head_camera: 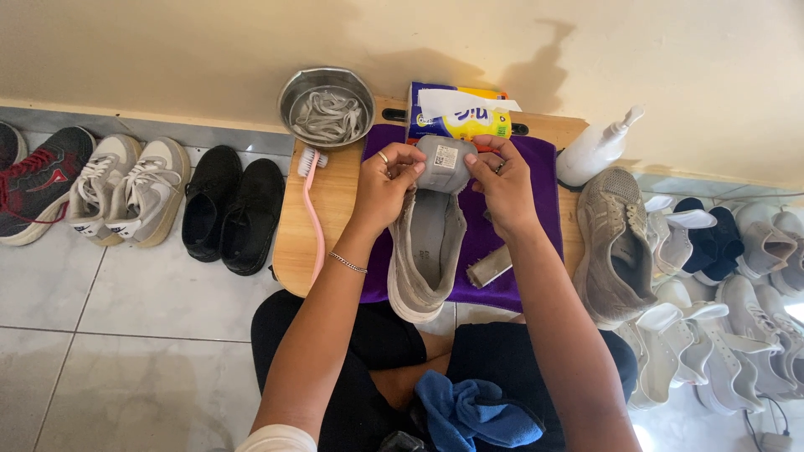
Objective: Cleaning the upper part of a sneaker using a brush, cleaning solution, and a cloth.
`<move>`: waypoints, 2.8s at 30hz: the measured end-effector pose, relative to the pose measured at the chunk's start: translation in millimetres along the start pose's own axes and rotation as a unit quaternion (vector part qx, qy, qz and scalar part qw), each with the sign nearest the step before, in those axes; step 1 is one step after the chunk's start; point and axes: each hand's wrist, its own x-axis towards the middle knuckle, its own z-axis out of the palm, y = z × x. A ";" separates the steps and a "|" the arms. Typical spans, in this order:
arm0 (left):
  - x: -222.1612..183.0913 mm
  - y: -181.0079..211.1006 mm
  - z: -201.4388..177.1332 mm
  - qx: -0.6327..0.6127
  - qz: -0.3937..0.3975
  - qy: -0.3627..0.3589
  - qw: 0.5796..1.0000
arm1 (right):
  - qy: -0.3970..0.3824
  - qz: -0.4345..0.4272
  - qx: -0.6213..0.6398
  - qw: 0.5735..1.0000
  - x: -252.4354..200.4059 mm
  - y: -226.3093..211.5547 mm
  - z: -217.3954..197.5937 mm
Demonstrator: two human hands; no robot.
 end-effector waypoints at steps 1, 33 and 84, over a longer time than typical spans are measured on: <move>-1.1 4.0 0.2 0.000 0.001 0.001 1.000 | -0.001 0.000 0.000 1.000 0.6 1.1 -0.1; -32.5 -3.3 -9.0 -0.004 -0.012 -0.070 0.997 | -0.179 -0.136 -0.630 0.744 -97.1 60.2 240.9; -31.7 -12.0 -7.3 -0.017 -0.016 -0.039 0.999 | -0.271 0.028 -0.494 0.826 117.8 30.0 143.6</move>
